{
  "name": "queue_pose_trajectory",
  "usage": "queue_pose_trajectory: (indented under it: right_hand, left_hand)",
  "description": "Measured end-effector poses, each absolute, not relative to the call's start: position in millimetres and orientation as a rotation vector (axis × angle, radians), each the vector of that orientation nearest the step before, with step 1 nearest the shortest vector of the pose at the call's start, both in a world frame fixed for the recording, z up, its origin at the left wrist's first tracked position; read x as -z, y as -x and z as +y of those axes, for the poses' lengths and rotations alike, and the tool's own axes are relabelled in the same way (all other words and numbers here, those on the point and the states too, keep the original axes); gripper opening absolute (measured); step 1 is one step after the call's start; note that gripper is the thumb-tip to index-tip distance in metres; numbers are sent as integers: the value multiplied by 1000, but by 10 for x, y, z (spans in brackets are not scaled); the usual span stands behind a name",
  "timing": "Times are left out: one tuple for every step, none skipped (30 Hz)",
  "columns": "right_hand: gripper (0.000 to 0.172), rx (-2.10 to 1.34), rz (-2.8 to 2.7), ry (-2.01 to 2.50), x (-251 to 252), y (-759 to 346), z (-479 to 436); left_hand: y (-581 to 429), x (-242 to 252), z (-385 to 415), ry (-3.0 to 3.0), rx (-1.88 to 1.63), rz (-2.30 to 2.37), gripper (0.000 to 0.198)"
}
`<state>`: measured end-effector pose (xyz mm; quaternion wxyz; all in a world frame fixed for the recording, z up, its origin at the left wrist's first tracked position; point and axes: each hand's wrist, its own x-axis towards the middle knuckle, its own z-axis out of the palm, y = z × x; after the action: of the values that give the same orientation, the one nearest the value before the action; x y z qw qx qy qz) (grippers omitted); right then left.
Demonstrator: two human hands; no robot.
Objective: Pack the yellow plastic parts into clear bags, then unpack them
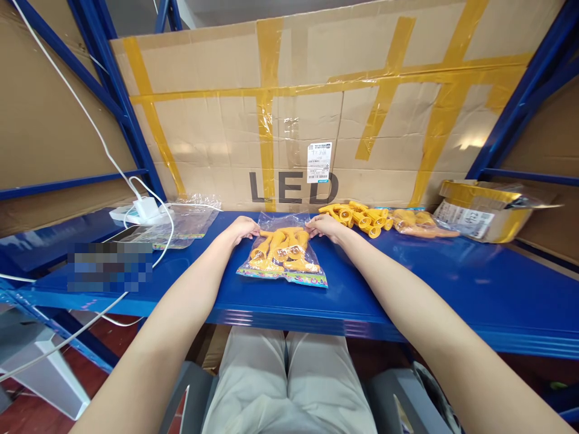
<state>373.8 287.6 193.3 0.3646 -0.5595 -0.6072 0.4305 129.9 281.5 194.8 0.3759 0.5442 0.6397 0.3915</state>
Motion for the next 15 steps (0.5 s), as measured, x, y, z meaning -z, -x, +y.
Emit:
queue_pose_trajectory:
  right_hand:
    - [23, -1108, -1564, 1442, -1938, -3750, 2879]
    - [23, -1109, -1562, 1445, -1942, -3759, 2881]
    - [23, -1113, -1555, 1447, -1945, -3766, 2882]
    - [22, -1119, -1543, 1447, -1947, -3768, 2882]
    - [21, -1126, -1523, 1443, -1948, -3767, 2880]
    - [20, -1138, -1498, 1427, -1948, -3762, 2876]
    - [18, -1163, -1470, 1397, -1947, -3755, 2871]
    - [18, -1198, -1440, 1356, -1945, -3746, 2865]
    - [17, -1239, -1416, 1308, -1942, -3735, 2858]
    - [16, -1279, -1400, 1263, -1937, -3724, 2853]
    - [15, -1309, -1392, 1230, -1932, -3714, 2848]
    - [14, -1325, -1392, 1211, -1926, -3705, 2846]
    - [14, -1322, -1399, 1206, -1919, -3700, 2845]
    - [14, -1309, -1408, 1209, -1912, -3697, 2847]
    - [14, -1293, -1414, 1216, -1907, -3700, 2850]
  left_hand:
    - [-1292, -1953, 2813, -1367, -1001, 1625, 16]
    - [-1287, -1958, 2809, -1342, -1005, 1611, 16]
    - [-1284, -1963, 2803, -1317, -1015, 1594, 17]
    - [-1282, -1967, 2796, -1296, -1029, 1573, 17]
    - [-1280, -1970, 2789, -1280, -1046, 1549, 17]
    - [-1279, -1971, 2782, -1268, -1062, 1523, 18]
    - [-1277, -1971, 2776, -1262, -1073, 1495, 18]
    - [-1273, -1970, 2773, -1263, -1076, 1468, 18]
    - [-1267, -1967, 2772, -1272, -1070, 1443, 16]
    - [-1259, -1963, 2774, -1289, -1058, 1420, 15]
    - [-1249, -1958, 2777, -1310, -1041, 1401, 15]
    - [-1237, -1953, 2783, -1333, -1025, 1384, 16]
    - [-1224, -1948, 2789, -1352, -1010, 1373, 18]
    - [-1210, -1944, 2796, -1368, -998, 1367, 20]
    - [-1195, -1939, 2802, -1379, -988, 1362, 21]
